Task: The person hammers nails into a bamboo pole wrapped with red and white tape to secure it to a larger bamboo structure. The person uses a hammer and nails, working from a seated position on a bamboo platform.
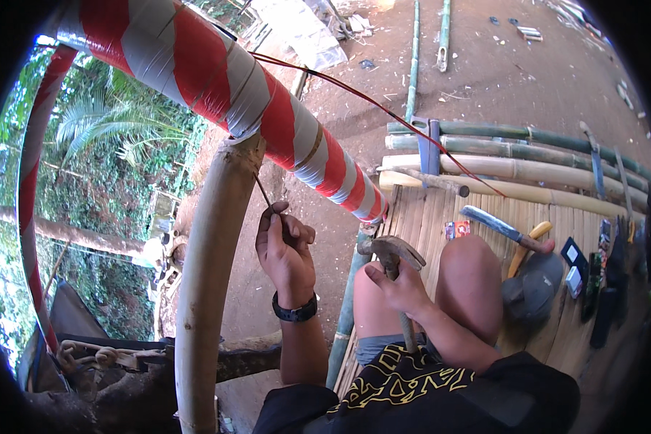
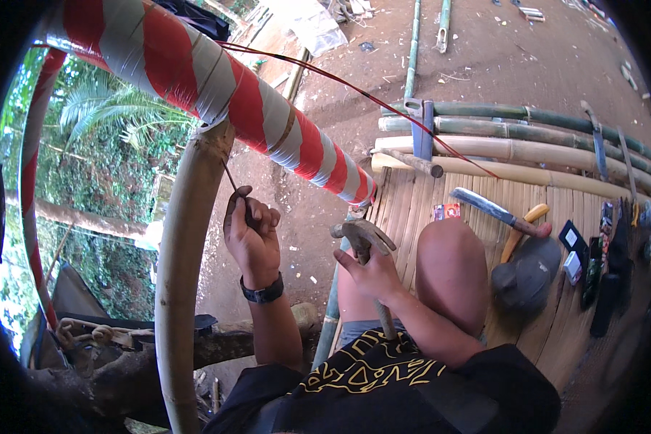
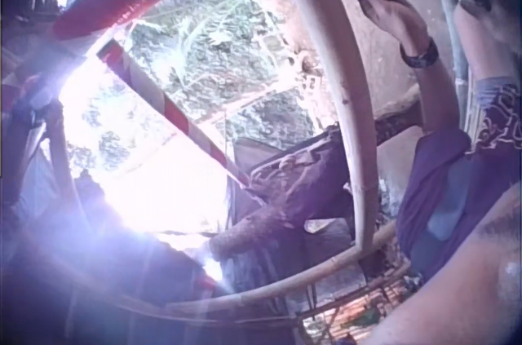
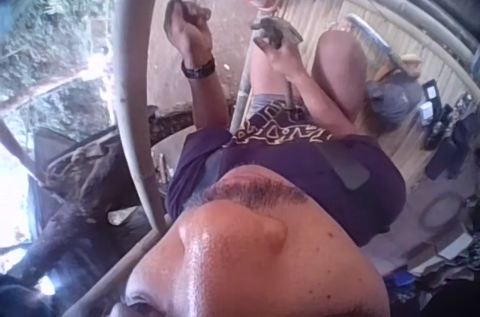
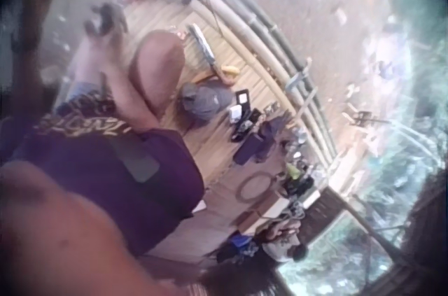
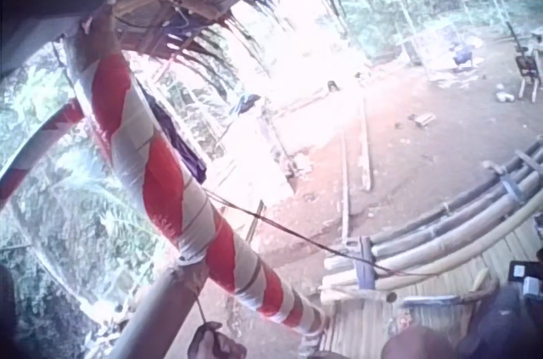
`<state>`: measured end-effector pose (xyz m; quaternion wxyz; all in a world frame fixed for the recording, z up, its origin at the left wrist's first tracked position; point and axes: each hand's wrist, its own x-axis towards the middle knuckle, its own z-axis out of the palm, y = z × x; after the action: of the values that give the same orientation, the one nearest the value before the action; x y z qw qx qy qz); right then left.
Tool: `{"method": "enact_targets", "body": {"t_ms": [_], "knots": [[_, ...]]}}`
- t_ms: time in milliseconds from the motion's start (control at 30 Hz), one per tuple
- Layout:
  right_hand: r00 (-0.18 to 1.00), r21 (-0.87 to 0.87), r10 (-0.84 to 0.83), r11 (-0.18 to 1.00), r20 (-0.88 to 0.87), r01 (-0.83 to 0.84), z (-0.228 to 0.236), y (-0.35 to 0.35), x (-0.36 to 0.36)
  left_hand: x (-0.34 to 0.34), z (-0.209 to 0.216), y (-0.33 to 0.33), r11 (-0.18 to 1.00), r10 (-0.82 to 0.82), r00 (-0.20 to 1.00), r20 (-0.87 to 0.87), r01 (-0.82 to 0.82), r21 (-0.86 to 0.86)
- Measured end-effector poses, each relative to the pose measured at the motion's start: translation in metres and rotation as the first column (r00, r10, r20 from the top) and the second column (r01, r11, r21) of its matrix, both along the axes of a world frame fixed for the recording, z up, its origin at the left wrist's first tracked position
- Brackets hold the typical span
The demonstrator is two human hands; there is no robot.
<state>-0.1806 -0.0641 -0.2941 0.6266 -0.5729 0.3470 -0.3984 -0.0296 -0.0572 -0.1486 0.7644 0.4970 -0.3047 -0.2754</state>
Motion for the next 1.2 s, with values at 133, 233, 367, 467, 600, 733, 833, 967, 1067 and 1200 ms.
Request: {"method": "enact_targets", "body": {"t_ms": [133, 233, 367, 467, 600, 733, 833, 967, 1067, 1200], "knots": [[1.0, 0.046, 0.011, 0.999, -0.013, -0.01, 0.0, -0.001, 0.001, 0.007, -0.009, -0.011, 0.999, -0.035, 0.999, 0.028, 0.034, 0.018], [1.0, 0.003, 0.008, 1.0, -0.02, -0.008, 0.0, 0.001, 0.005, 0.014, -0.019, -0.011, 0.998, 0.034, 0.999, 0.027, -0.035, 0.045], [1.0, -0.037, -0.024, 0.999, 0.021, 0.024, 0.005, -0.001, 0.001, 0.035, -0.04, -0.016, 0.999, 0.044, 0.996, 0.072, -0.043, -0.019], [0.999, -0.072, -0.04, 0.997, -0.008, 0.04, 0.001, -0.003, 0.001, 0.046, -0.048, -0.018, 0.998, 0.066, 0.991, 0.12, -0.064, -0.018], [0.999, -0.059, -0.03, 0.998, -0.031, 0.028, 0.007, -0.005, -0.001, 0.053, -0.048, -0.015, 0.994, 0.105, 0.975, 0.198, -0.107, 0.0], [0.999, -0.054, -0.041, 0.998, 0.004, 0.041, 0.007, -0.006, -0.001, 0.057, -0.051, -0.013, 0.994, 0.095, 0.967, 0.238, -0.104, 0.027], [1.0, -0.024, -0.018, 1.0, -0.025, 0.018, 0.004, -0.005, 0.001, 0.06, -0.055, -0.013, 0.993, 0.098, 0.968, 0.229, -0.11, 0.04], [0.998, 0.0, 0.013, 1.0, -0.062, -0.013, -0.011, -0.004, 0.005, 0.063, -0.054, -0.015, 0.989, 0.117, 0.956, 0.268, -0.137, 0.056], [0.998, 0.013, 0.03, 0.999, -0.059, -0.029, -0.011, -0.005, 0.004, 0.069, -0.054, -0.014, 0.99, 0.111, 0.953, 0.281, -0.13, 0.051], [0.987, 0.096, 0.101, 0.991, -0.123, -0.09, -0.004, -0.007, 0.001, 0.069, -0.051, -0.012, 0.994, 0.095, 0.959, 0.266, -0.104, 0.019]]}}
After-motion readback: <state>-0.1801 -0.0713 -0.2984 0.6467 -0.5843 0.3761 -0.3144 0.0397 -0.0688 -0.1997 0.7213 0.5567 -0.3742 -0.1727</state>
